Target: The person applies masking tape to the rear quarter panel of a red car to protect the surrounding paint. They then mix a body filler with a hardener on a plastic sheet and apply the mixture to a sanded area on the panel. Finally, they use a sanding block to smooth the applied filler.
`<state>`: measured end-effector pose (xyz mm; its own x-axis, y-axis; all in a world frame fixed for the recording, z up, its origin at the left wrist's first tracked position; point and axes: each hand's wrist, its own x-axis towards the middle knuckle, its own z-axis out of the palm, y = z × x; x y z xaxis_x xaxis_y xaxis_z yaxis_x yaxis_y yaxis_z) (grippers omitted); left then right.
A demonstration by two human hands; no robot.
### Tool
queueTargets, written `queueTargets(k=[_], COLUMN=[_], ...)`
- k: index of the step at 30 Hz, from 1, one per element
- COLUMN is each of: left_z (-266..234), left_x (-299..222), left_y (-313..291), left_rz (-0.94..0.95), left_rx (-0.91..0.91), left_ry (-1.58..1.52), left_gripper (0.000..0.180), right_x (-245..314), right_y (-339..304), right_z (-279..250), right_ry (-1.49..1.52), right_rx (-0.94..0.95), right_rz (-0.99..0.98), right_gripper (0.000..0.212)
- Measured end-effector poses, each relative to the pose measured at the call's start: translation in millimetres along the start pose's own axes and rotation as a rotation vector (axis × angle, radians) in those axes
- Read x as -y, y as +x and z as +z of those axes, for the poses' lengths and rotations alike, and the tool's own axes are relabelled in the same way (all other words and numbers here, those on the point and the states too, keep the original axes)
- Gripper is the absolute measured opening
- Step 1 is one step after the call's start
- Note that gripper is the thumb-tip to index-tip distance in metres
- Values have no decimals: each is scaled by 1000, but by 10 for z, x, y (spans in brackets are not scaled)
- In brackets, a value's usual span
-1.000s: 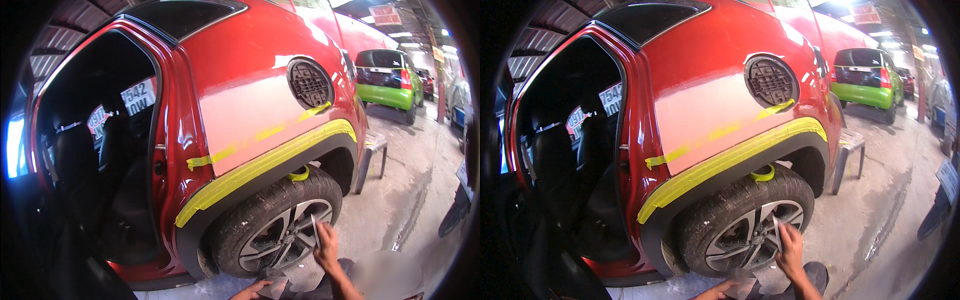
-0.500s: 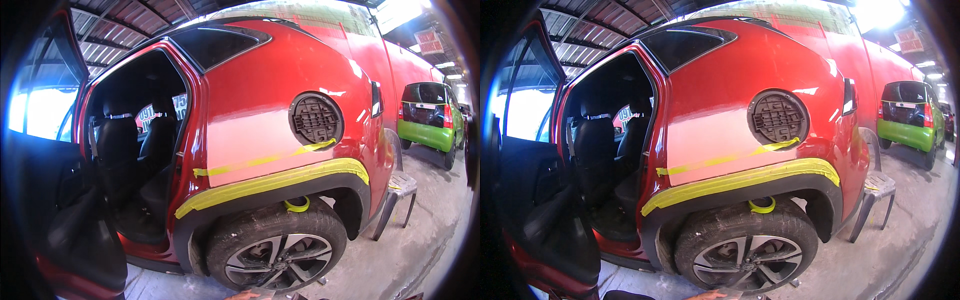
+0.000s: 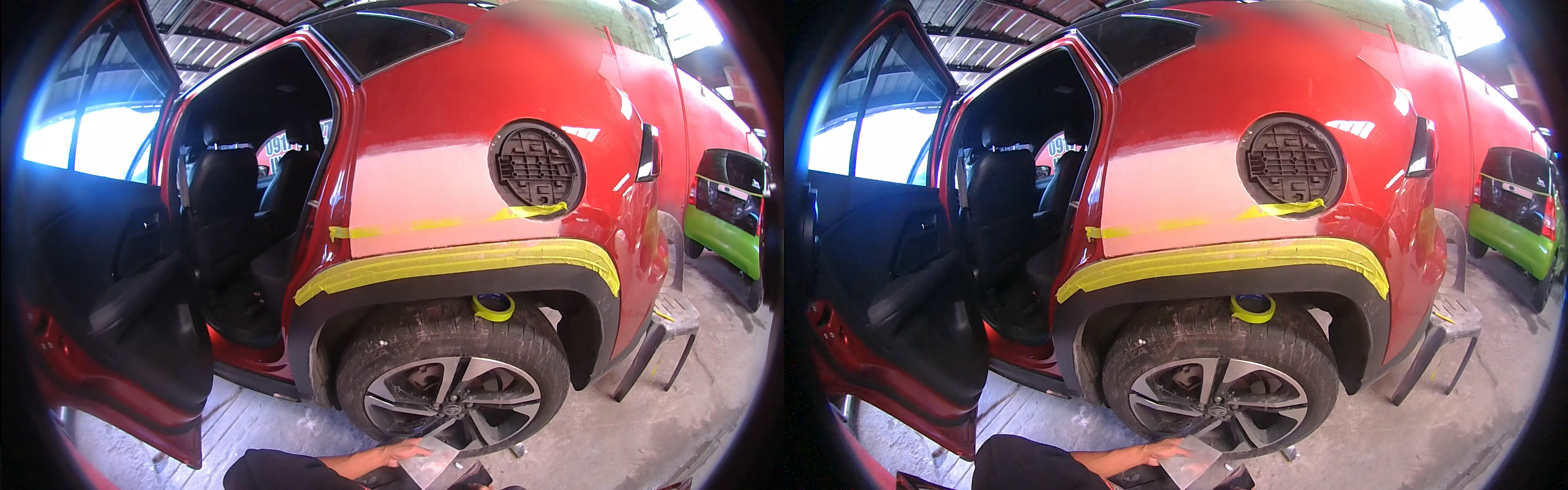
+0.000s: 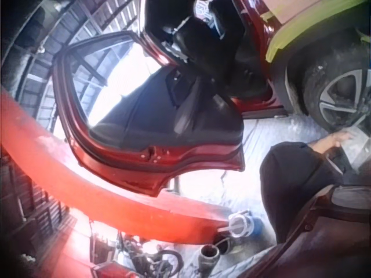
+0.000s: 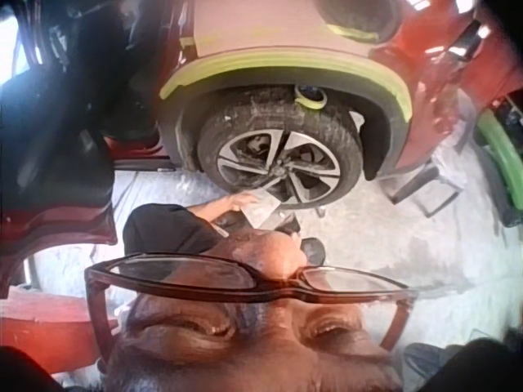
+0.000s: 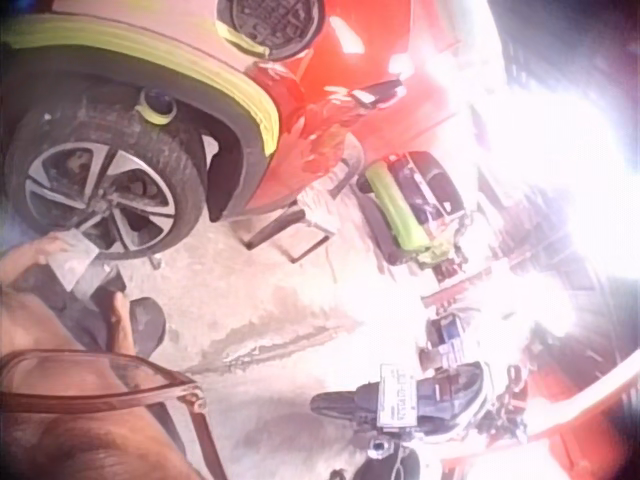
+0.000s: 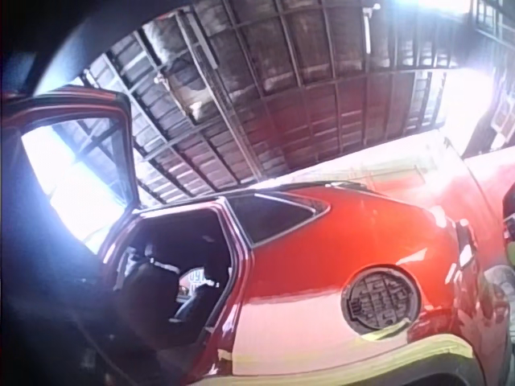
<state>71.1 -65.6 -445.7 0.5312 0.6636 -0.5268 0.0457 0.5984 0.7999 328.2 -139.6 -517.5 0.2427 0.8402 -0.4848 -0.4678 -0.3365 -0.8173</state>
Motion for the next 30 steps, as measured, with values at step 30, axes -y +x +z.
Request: queueTargets(k=[30], left_z=[1059], left_x=[-2054], left_y=[-1723], left_rz=[1047], left_rx=[-226], left_ry=[214], left_gripper=[34], right_x=[2356], right_y=[-1658], right_z=[703], right_ry=[-1025], right_rx=[-101], right_rz=[-1510], right_gripper=[75])
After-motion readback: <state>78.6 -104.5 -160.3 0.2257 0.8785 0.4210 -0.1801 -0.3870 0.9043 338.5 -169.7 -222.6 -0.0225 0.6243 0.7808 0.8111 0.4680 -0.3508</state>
